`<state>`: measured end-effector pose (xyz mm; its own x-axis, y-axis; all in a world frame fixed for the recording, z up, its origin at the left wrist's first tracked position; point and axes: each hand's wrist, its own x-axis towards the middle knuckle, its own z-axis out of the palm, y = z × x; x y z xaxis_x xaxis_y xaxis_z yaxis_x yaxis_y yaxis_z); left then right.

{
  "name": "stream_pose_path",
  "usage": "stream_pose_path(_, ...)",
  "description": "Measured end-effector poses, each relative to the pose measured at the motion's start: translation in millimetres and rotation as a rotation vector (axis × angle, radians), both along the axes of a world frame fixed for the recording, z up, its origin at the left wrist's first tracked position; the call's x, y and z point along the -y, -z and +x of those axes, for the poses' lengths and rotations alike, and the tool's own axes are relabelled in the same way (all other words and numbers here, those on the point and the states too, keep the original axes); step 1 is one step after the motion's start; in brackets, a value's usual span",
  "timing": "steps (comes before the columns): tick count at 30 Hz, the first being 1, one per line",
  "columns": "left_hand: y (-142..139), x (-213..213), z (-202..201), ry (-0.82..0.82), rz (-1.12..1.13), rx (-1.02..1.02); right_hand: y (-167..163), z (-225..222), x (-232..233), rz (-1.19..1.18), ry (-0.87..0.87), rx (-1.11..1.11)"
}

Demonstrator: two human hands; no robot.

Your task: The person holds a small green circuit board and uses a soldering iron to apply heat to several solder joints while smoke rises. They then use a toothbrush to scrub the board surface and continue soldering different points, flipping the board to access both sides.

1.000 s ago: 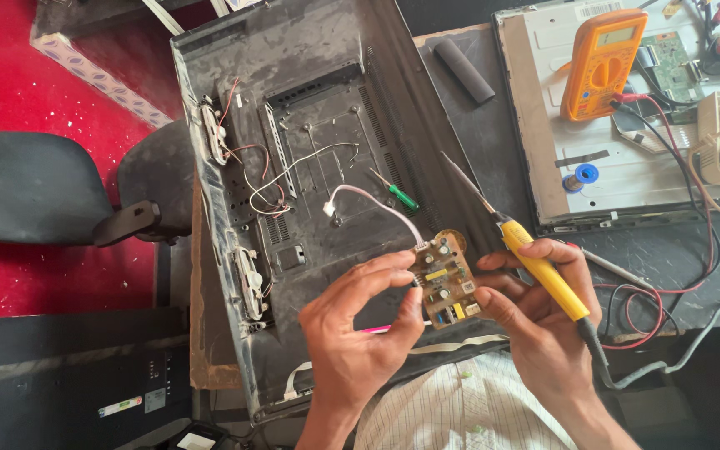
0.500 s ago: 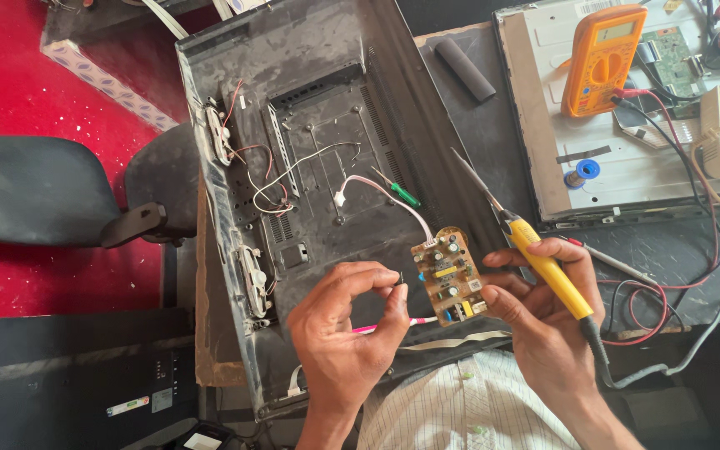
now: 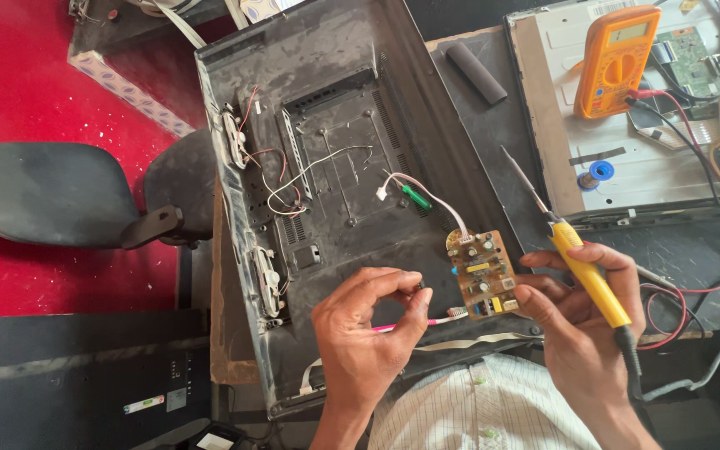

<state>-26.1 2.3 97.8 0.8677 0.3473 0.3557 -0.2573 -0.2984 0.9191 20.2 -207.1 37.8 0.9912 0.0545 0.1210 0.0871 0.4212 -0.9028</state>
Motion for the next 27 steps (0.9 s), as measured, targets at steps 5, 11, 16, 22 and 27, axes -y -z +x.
stream_pose_path(5, -0.7, 0.8, -0.8, -0.001, -0.004, -0.017, 1.0, -0.2, 2.8, -0.01, 0.015, -0.002)
stream_pose_path(11, -3.9, 1.7, -1.3, -0.023, 0.016, -0.034, 1.5, -0.8, 3.6, 0.0, 0.011, -0.001)
stream_pose_path(16, -3.5, 2.9, -0.5, -0.057, -0.018, -0.094, 2.6, -1.3, 3.4, 0.025, 0.003, 0.002)
stream_pose_path(22, 0.0, 1.9, 0.5, -0.048, -0.07, -0.078, 3.1, -1.2, 4.7, 0.026, 0.001, -0.01)
stream_pose_path(27, 1.0, 1.4, 0.2, -0.067, -0.089, -0.124, 3.9, -0.8, 4.5, 0.01, 0.007, -0.015)
